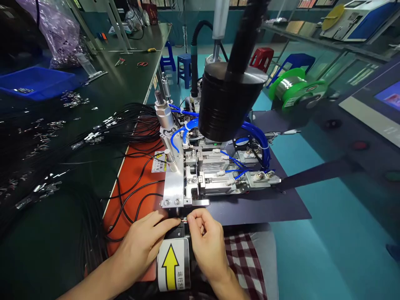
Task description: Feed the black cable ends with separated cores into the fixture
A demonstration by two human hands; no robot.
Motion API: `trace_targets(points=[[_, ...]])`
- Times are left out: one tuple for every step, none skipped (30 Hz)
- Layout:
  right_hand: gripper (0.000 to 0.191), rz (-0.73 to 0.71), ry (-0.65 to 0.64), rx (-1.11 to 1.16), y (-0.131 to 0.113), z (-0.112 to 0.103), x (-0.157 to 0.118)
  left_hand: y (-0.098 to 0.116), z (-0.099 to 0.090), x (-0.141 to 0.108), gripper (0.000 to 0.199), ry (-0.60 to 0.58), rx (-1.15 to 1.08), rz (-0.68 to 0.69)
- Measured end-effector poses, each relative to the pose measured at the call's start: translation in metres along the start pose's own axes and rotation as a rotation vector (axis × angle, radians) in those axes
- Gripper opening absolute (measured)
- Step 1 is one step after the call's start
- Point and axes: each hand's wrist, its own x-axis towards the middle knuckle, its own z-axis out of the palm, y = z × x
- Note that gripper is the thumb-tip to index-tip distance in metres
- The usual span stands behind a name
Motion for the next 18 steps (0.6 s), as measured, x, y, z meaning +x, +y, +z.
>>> trace_targets(points=[[0.023,0.028,-0.009,0.041,-0.001,0.0004,0.0012,-0.0002,0.0001,0.0001,0.036,0.002,0.001,0.001],[0.025,0.067,-0.022,0.094,-0.0018,0.0006,0.0024,-0.0005,0.0003,0.0001,0.036,0.003,0.003,0.002],[0.027,0.123,-0.042,0.16,-0.0023,0.0006,0.0037,-0.0008,0.0004,0.0,0.036,0.001,0.004,0.001],[0.03,0.187,-0.067,0.229,-0.0022,0.0002,0.005,-0.0012,0.0006,-0.0001,0.036,-0.005,0.004,-0.001],[0.032,0.249,-0.091,0.29,-0.0014,-0.0006,0.0061,-0.0015,0.0008,-0.0002,0.037,-0.013,0.004,-0.004],[0.034,0.3,-0.109,0.336,-0.0002,-0.0019,0.0071,-0.0018,0.001,-0.0004,0.037,-0.019,0.004,-0.006],[0.035,0.336,-0.12,0.367,0.0015,-0.0035,0.0079,-0.0021,0.0011,-0.0006,0.038,-0.023,0.003,-0.006],[0.037,0.353,-0.122,0.383,0.0033,-0.0053,0.0085,-0.0022,0.0011,-0.0008,0.038,-0.023,0.003,-0.005],[0.037,0.353,-0.115,0.389,0.0049,-0.0069,0.0089,-0.0021,0.0011,-0.0009,0.039,-0.023,0.002,-0.005],[0.038,0.338,-0.106,0.386,0.006,-0.0083,0.009,-0.002,0.0009,-0.001,0.038,-0.023,0.002,-0.004],[0.038,0.314,-0.1,0.377,0.0067,-0.0091,0.009,-0.0018,0.0007,-0.0011,0.038,-0.022,0.002,-0.003],[0.038,0.286,-0.099,0.361,0.0066,-0.0093,0.0088,-0.0016,0.0005,-0.0011,0.037,-0.021,0.003,-0.003],[0.037,0.256,-0.102,0.339,0.0061,-0.0087,0.0085,-0.0014,0.0003,-0.0011,0.037,-0.021,0.004,-0.006],[0.037,0.228,-0.107,0.314,0.005,-0.0075,0.008,-0.0013,0.0001,-0.0011,0.038,-0.023,0.005,-0.009],[0.036,0.206,-0.111,0.293,0.0038,-0.0058,0.0076,-0.0012,0.0,-0.0012,0.038,-0.023,0.005,-0.012],[0.034,0.192,-0.108,0.282,0.0024,-0.004,0.0072,-0.0012,-0.0001,-0.0013,0.039,-0.024,0.006,-0.012],[0.033,0.187,-0.1,0.284,0.001,-0.0022,0.0069,-0.0012,-0.0002,-0.0014,0.039,-0.026,0.005,-0.012],[0.032,0.186,-0.094,0.294,-0.0003,-0.0007,0.0067,-0.0013,-0.0002,-0.0016,0.039,-0.029,0.005,-0.011]])
